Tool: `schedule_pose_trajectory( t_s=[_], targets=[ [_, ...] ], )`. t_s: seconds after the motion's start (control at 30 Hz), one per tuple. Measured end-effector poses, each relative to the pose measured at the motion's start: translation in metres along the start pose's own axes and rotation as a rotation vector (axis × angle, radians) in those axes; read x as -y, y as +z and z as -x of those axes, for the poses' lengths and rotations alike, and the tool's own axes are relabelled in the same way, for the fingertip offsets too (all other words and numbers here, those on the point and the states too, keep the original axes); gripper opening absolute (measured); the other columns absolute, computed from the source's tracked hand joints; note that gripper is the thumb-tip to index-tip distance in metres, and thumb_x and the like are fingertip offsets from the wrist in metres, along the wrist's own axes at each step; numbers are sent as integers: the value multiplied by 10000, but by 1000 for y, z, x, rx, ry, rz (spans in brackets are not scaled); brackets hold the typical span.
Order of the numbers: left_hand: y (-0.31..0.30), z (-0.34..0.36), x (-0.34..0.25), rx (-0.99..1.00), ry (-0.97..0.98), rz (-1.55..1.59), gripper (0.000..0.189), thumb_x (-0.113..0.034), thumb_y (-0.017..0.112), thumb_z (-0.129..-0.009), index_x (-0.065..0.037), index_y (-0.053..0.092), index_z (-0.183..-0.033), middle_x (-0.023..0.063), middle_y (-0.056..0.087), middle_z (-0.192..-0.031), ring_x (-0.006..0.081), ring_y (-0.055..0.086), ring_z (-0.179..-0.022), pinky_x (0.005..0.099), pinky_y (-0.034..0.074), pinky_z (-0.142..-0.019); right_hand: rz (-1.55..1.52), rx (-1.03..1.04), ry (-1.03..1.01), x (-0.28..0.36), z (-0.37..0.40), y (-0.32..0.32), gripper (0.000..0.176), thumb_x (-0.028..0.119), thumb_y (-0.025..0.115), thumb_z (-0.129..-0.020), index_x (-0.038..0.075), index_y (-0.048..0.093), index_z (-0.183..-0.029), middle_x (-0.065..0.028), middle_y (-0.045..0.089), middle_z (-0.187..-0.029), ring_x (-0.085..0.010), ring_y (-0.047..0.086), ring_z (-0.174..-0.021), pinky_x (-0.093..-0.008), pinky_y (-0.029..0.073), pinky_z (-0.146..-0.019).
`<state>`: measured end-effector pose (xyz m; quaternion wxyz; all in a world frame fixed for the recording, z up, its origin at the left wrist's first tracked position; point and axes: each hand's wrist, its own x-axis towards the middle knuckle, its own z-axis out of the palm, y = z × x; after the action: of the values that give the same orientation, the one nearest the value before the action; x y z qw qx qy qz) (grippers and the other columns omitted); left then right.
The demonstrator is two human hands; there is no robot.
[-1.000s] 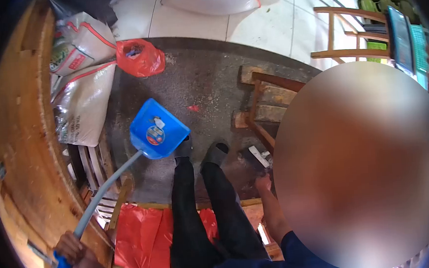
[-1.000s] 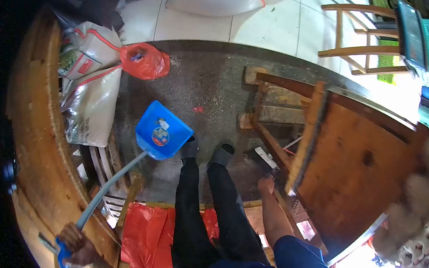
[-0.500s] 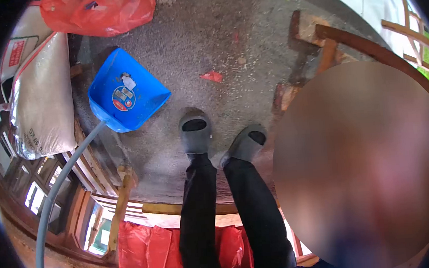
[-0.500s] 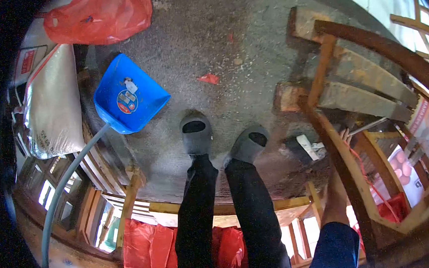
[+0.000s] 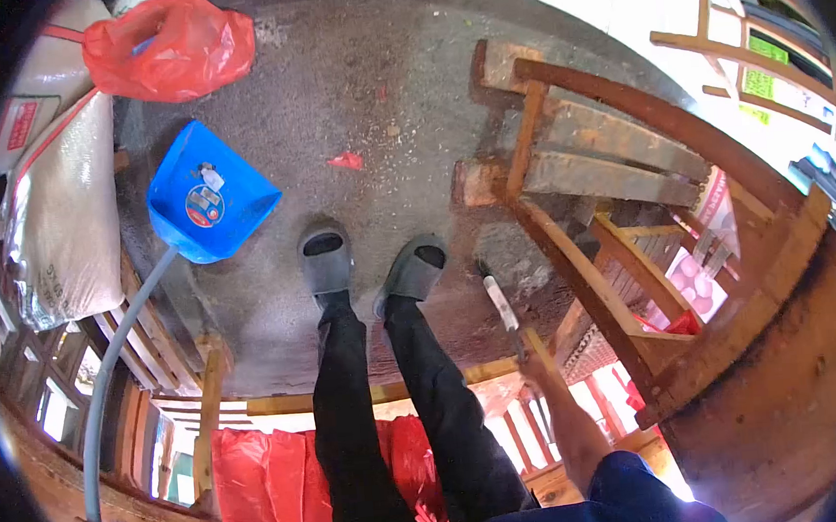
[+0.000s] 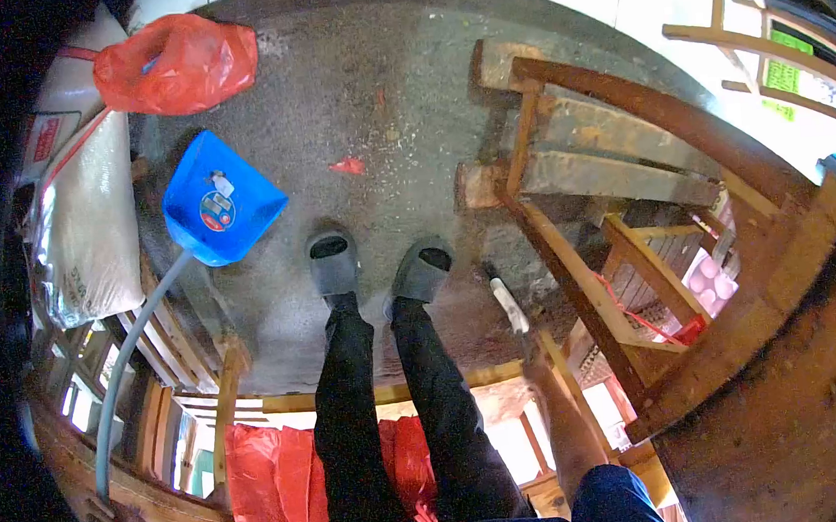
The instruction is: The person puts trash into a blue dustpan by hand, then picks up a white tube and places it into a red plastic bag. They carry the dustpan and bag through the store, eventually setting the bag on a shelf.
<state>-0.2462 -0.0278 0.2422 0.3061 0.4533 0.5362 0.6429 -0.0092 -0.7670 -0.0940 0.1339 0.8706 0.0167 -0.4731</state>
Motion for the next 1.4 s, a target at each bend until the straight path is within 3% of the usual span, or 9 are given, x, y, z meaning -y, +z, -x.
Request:
schedule_pose_trajectory(
  t_s=[0.03, 0.1, 0.17, 0.33, 0.43, 0.5, 0.9, 1.13, 1.4],
  targets=[
    [-19, -7, -2, 341, -93, 65, 559, -696, 468, -680, -175, 352, -514, -29, 230, -442, 133, 281, -374, 317, 360, -471, -90, 41, 23, -6, 8, 20, 246, 211, 514, -852, 57, 568, -1037, -136, 587, -825, -284, 579, -761, -403, 454, -677],
    [2, 14, -2, -39, -9, -55, 524, -654, 451, -711, -183, 330, -515, -44, 205, -444, 118, 258, -380, 303, 328, -477, -234, 49, 66, -17, 2, 45, 230, 207, 509, -860, 59, 575, -1023, -132, 588, -801, -279, 580, -737, -402, 456, -658],
    [-19, 11, -6, 451, -30, -64, 490, -615, 449, -718, -187, 321, -519, -47, 193, -445, 111, 234, -388, 296, 273, -456, -441, 49, 195, 19, -21, 16, 155, 169, 544, -822, 55, 582, -921, -56, 477, -615, -203, 505, -512, -342, 409, -455],
    [-21, 9, -1, 789, -122, 113, 368, -495, 490, -754, -157, 447, -614, -22, 332, -533, 129, 365, -514, 297, 327, -543, -857, 40, 286, 184, -40, -58, 170, 161, 574, -766, 27, 583, -663, -56, 506, -517, -202, 519, -429, -353, 415, -373],
    [-2, 26, 1, 281, -109, 65, 402, -485, 528, -736, -131, 386, -610, 7, 305, -566, 160, 338, -583, 309, 309, -680, -85, 110, -105, 242, -14, -67, 147, 116, 553, -740, 4, 558, -644, -91, 531, -528, -221, 520, -416, -357, 417, -361],
    [-51, -11, 16, 955, -224, 370, 432, -474, 515, -724, -115, 310, -599, 17, 263, -580, 164, 280, -616, 308, 290, -745, -261, 149, 80, 290, 20, -87, 131, 101, 542, -737, -2, 555, -658, -97, 525, -522, -225, 510, -402, -353, 414, -349],
    [-7, 0, 4, 949, -20, 49, 497, -470, 535, -777, -83, 308, -563, 22, 294, -485, 146, 322, -428, 289, 261, -434, -1088, 280, 339, 401, 69, -75, 88, 2, 438, -736, -2, 520, -768, -72, 437, -511, -145, 413, -381, -292, 317, -312],
    [-110, -5, 0, 638, 53, -1033, 497, -437, 532, -795, -72, 311, -540, 19, 298, -454, 145, 349, -413, 263, 296, -441, -1354, 269, 231, 458, 96, -118, 40, 29, 434, -772, 51, 460, -751, -53, 432, -531, -133, 415, -388, -276, 311, -314],
    [-18, 11, -28, 786, 85, -358, 514, -454, 542, -798, -78, 320, -526, 13, 313, -451, 140, 351, -414, 260, 302, -441, -921, 106, -75, 443, 77, -218, 99, 66, 419, -798, 2, 475, -848, -69, 494, -579, -155, 480, -411, -304, 364, -320]
  ],
)
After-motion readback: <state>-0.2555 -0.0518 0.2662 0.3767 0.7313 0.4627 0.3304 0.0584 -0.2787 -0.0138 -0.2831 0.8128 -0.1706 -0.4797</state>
